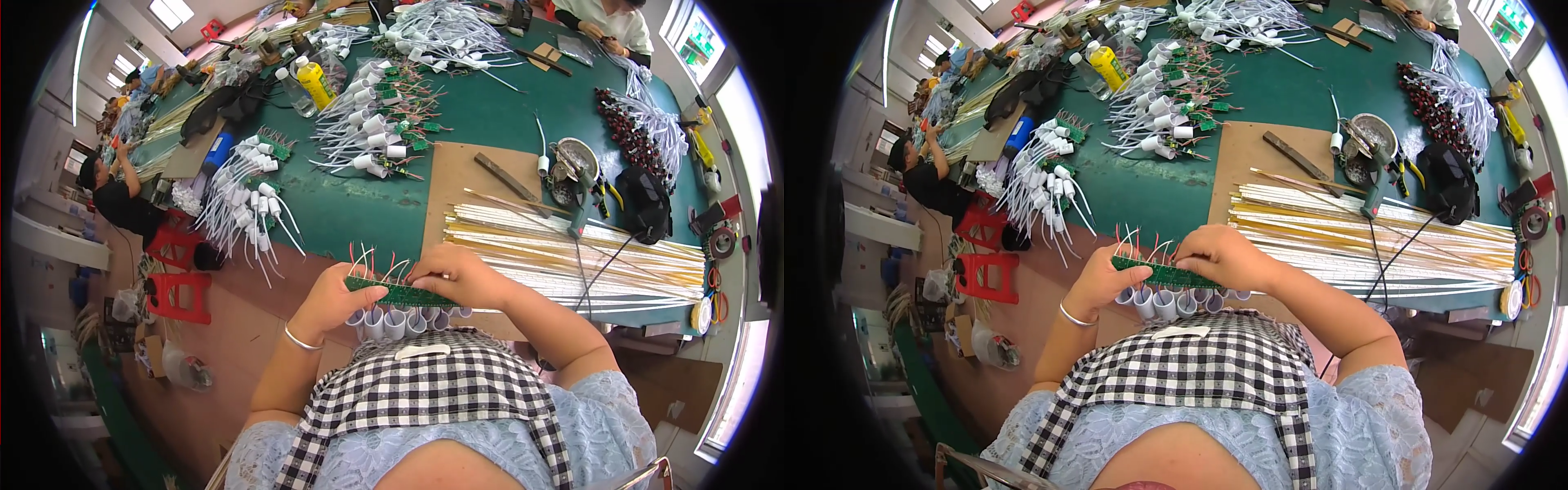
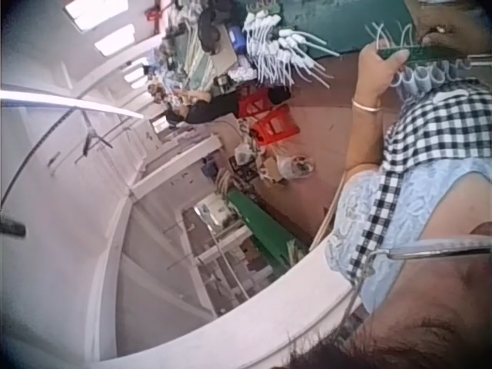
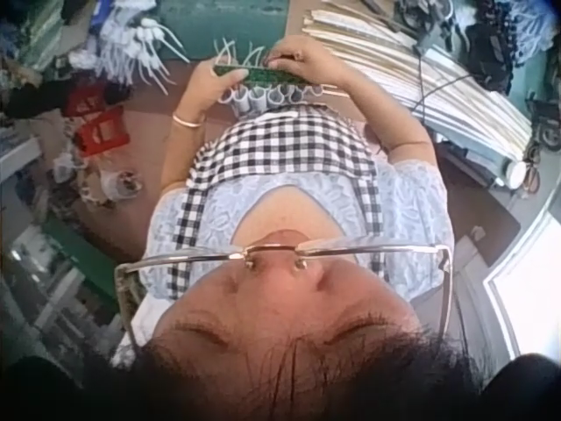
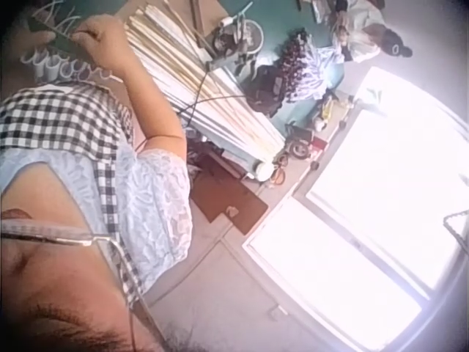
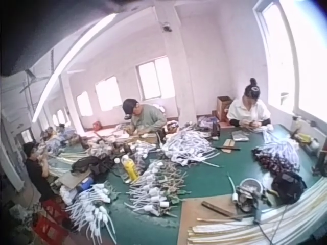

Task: The person assembles LED light components onto circuit boards by hand, attaching LED strips, wires, and connectors.

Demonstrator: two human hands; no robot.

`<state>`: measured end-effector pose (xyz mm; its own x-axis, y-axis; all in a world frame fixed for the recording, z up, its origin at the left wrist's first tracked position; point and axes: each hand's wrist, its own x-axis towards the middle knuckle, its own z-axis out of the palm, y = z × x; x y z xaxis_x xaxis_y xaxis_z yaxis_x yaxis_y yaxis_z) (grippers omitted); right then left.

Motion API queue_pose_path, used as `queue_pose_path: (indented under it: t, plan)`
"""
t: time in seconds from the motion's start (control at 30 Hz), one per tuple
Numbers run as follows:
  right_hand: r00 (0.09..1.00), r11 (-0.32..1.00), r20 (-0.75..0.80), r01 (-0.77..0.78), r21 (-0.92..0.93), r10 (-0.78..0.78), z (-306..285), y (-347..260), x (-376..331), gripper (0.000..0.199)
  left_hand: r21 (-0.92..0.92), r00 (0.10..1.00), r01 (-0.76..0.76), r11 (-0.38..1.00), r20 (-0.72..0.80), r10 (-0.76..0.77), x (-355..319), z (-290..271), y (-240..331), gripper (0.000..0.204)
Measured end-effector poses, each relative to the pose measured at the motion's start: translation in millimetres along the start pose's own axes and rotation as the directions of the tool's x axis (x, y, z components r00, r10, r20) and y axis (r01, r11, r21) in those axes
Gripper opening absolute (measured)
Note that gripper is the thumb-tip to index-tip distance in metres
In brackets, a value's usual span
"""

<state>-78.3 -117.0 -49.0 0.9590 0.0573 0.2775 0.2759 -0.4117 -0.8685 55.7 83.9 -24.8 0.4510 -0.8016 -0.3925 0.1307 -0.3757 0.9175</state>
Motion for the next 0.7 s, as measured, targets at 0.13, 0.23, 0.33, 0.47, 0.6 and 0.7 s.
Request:
queue_pose_path:
  t: [0.13, 0.23, 0.33, 0.47, 0.6, 0.7]
  plan:
    - [0.959, 0.894, -0.022, -0.255, 0.368, 0.282, -20.1, -10.7, -0.1, 0.013, 0.031, 0.999, 0.002, 1.000, 0.036, -0.003, -1.5, -3.7, 2.2, 0.017]
    - [0.955, 0.732, -0.168, -0.069, 0.677, 0.246, -53.3, 20.9, -5.6, 0.020, -0.019, 0.999, 0.032, 0.999, 0.023, -0.032, -7.8, -7.9, -2.7, 0.016]
    - [0.961, 0.872, 0.100, -0.276, 0.405, 0.258, -46.8, 26.4, -12.4, 0.044, -0.100, 1.000, -0.013, 0.995, -0.030, 0.011, -9.2, -15.1, -5.8, 0.015]
    - [0.933, 0.941, 0.310, -0.258, 0.219, 0.184, -18.5, 8.3, -19.1, 0.069, 0.340, 0.895, -0.444, 0.829, 0.120, 0.430, -5.8, -20.7, -0.1, 0.016]
    - [0.850, 0.917, 0.512, -0.295, 0.268, 0.124, -17.9, -5.2, -13.3, 0.075, 0.582, 0.687, -0.688, 0.434, 0.331, 0.646, -12.1, -14.2, 22.8, 0.025]
    - [0.857, 0.929, 0.511, -0.239, 0.283, 0.066, -11.8, -2.4, -19.0, 0.079, 0.640, 0.618, -0.717, 0.274, 0.402, 0.676, -18.8, -12.7, 27.3, 0.025]
